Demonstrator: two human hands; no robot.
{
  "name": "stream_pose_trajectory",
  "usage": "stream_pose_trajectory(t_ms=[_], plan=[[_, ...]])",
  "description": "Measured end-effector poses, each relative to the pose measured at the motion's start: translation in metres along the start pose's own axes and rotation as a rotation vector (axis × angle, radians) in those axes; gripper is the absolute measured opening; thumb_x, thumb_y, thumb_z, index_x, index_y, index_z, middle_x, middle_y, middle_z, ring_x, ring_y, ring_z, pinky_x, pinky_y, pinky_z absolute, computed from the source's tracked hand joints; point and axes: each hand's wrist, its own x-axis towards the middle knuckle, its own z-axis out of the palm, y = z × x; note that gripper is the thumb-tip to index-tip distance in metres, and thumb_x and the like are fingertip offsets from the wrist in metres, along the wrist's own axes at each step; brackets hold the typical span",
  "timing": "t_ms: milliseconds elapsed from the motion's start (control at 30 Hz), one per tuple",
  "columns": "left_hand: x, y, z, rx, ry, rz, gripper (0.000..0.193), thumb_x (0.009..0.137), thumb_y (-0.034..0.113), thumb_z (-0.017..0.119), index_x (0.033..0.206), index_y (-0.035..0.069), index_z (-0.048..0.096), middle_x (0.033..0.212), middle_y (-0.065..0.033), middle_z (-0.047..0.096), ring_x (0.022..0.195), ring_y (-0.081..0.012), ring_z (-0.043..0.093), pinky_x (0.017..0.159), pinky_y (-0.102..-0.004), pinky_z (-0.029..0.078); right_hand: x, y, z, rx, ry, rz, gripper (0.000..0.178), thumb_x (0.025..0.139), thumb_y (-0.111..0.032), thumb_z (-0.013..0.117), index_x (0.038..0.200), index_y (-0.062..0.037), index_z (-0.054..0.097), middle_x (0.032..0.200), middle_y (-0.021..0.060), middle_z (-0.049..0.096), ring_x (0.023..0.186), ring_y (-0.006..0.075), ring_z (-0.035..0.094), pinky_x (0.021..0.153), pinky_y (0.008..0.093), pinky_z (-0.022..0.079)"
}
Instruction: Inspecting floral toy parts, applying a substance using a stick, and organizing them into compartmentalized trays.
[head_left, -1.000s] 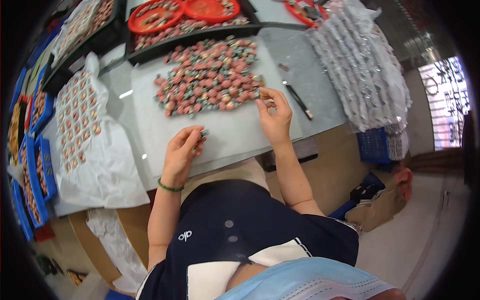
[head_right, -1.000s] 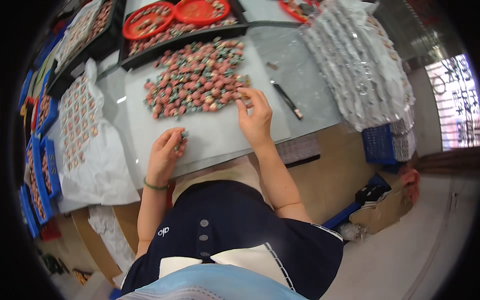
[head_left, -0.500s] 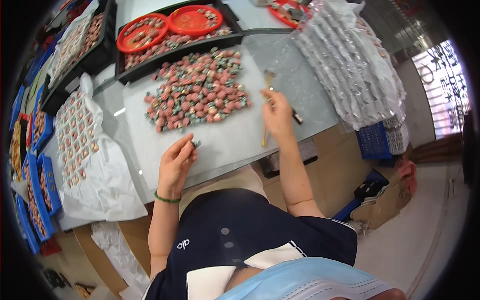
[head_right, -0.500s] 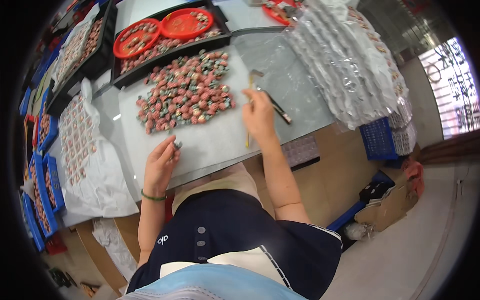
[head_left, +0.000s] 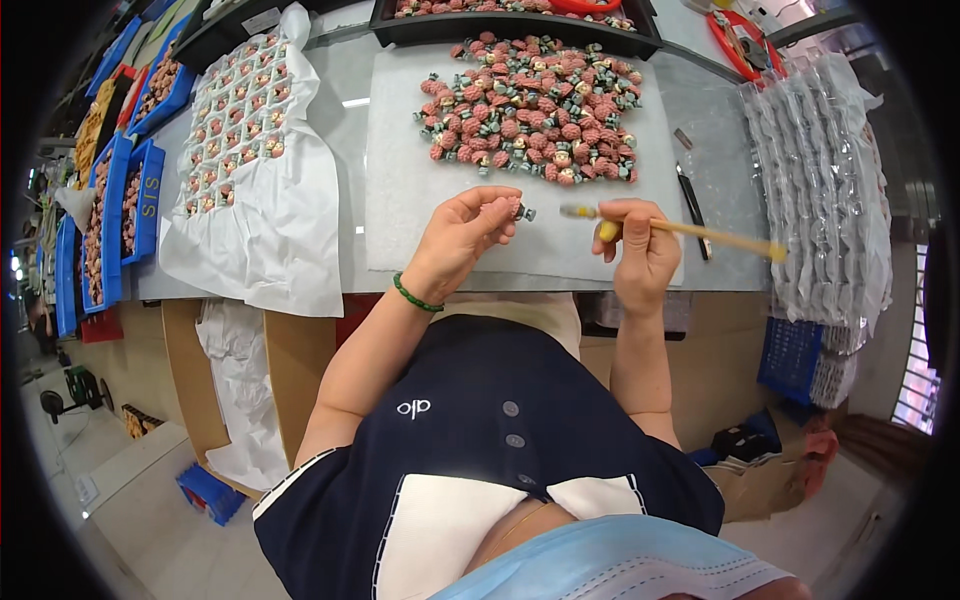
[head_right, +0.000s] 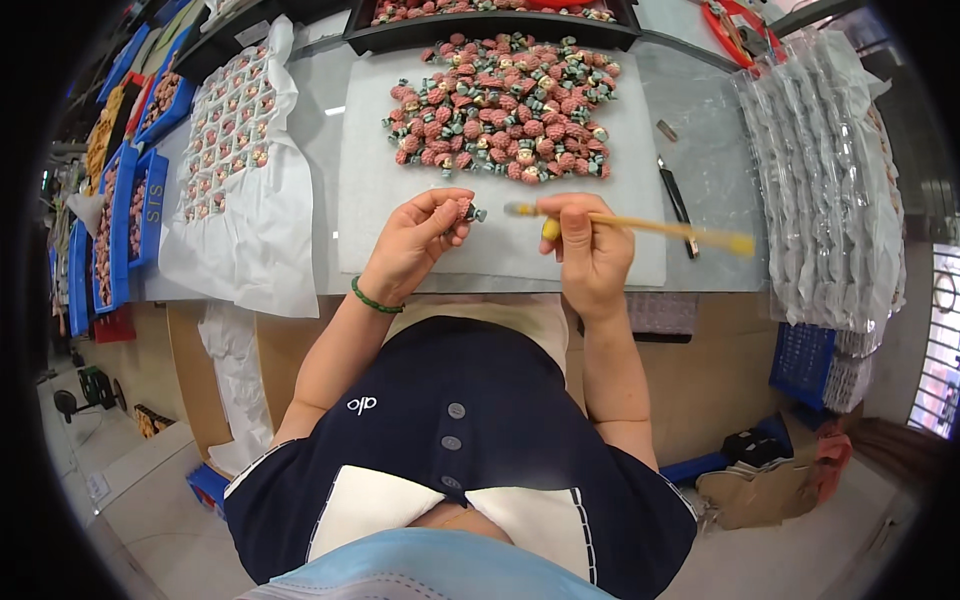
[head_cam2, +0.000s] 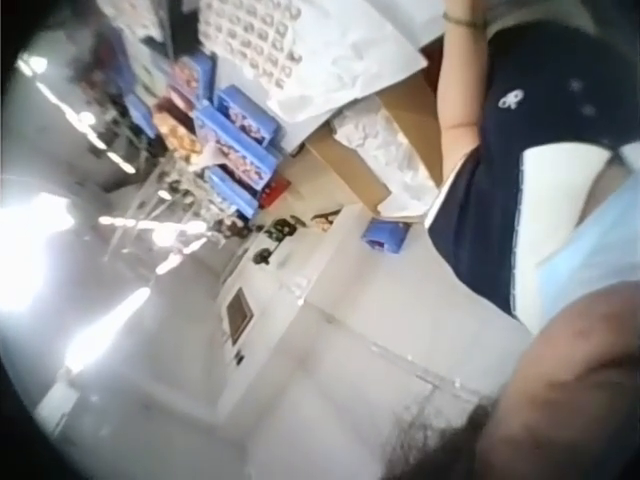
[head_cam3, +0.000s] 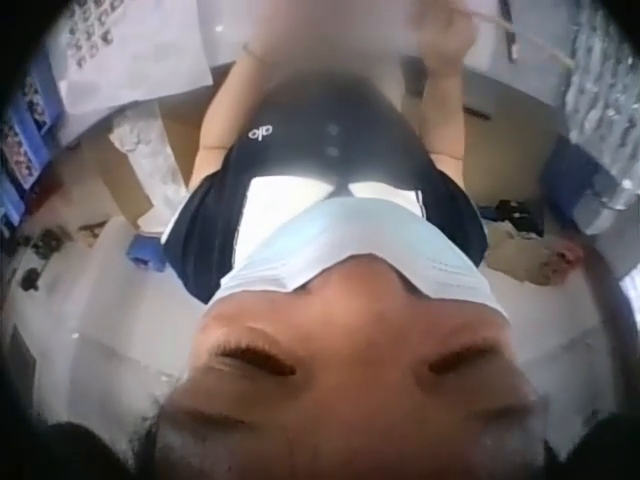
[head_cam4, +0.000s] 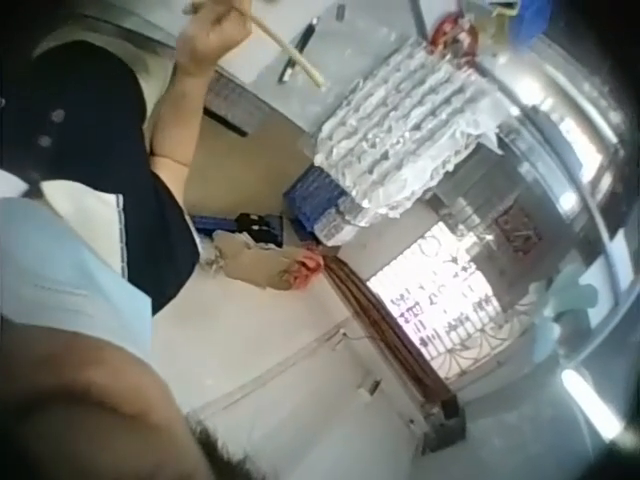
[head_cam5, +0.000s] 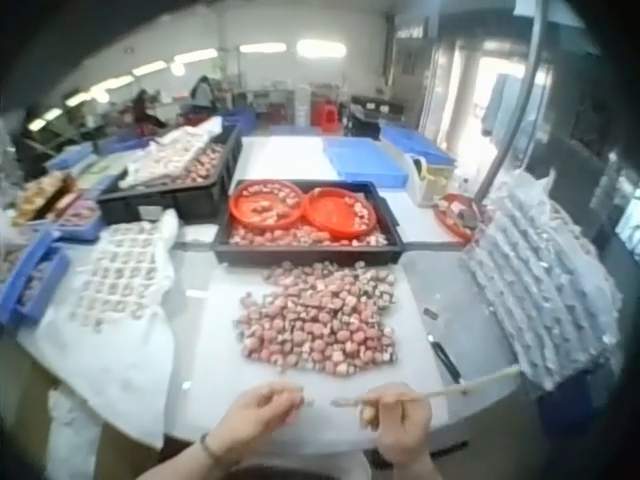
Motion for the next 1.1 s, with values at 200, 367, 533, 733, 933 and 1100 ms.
stream_pose_trajectory(t_ms=[200, 367, 533, 733, 933, 1100], plan=[[-0.005, -0.002, -0.003, 0.144, -0.011, 0.044, 0.022, 0.086, 0.01, 0.051, 0.104, -0.003, 0.053, 0.084, -0.0018, 0.055, 0.071, -0.0082, 0.05, 0.062, -0.0205, 0.041, 0.006, 0.008, 0.035, -0.088, -0.1, -0.003, 0.03, 0.092, -0.024, 0.041, 0.079, -0.0007, 0.055, 0.055, -0.0018, 0.045, 0.047, 0.004, 0.036, 0.042, 0.0179, 0.028], [-0.009, -0.003, -0.005, 0.138, -0.024, 0.041, 0.021, 0.086, 0.008, 0.051, 0.103, -0.004, 0.053, 0.081, -0.002, 0.055, 0.069, -0.0073, 0.049, 0.061, -0.0187, 0.04, 0.021, 0.022, 0.046, -0.325, 0.091, -0.106, 0.029, 0.091, -0.021, 0.043, 0.076, 0.0, 0.056, 0.055, -0.0012, 0.045, 0.047, 0.0038, 0.036, 0.042, 0.02, 0.028], [-0.011, -0.004, -0.013, 0.129, -0.02, 0.059, 0.021, 0.086, 0.007, 0.051, 0.103, -0.004, 0.053, 0.08, -0.0014, 0.054, 0.068, -0.0074, 0.048, 0.061, -0.0183, 0.04, 0.013, 0.017, 0.051, -0.172, -0.038, -0.038, 0.028, 0.092, -0.02, 0.042, 0.077, -0.0009, 0.056, 0.055, -0.0017, 0.044, 0.049, 0.0037, 0.037, 0.043, 0.0192, 0.028], [-0.012, 0.001, -0.019, 0.014, -0.058, 0.034, 0.023, 0.086, 0.009, 0.051, 0.105, -0.004, 0.051, 0.082, -0.0012, 0.052, 0.069, -0.0079, 0.046, 0.062, -0.0191, 0.039, 0.01, 0.026, 0.052, -0.02, 0.08, 0.026, 0.019, 0.09, -0.018, 0.046, 0.084, -0.0016, 0.055, 0.068, 0.0022, 0.051, 0.055, 0.0048, 0.044, 0.047, 0.0181, 0.034], [-0.008, 0.005, -0.013, -0.099, -0.074, -0.039, 0.025, 0.086, 0.01, 0.051, 0.107, -0.004, 0.05, 0.084, -0.0012, 0.053, 0.071, -0.0081, 0.046, 0.064, -0.0196, 0.038, -0.004, 0.03, 0.053, -0.21, -0.075, -0.19, 0.023, 0.069, 0.003, 0.069, 0.086, -0.0015, 0.053, 0.085, 0.0081, 0.058, 0.07, 0.0115, 0.055, 0.063, 0.0226, 0.046], [-0.009, 0.021, 0.014, -0.143, -0.033, -0.08, 0.032, 0.086, 0.009, 0.051, 0.114, -0.004, 0.048, 0.092, -0.0035, 0.055, 0.075, -0.009, 0.048, 0.068, -0.0187, 0.038, 0.003, 0.013, 0.032, -0.082, -0.02, 0.02, 0.016, 0.072, 0.001, 0.065, 0.082, -0.0006, 0.053, 0.081, 0.0076, 0.059, 0.072, 0.0107, 0.056, 0.066, 0.0231, 0.047]])
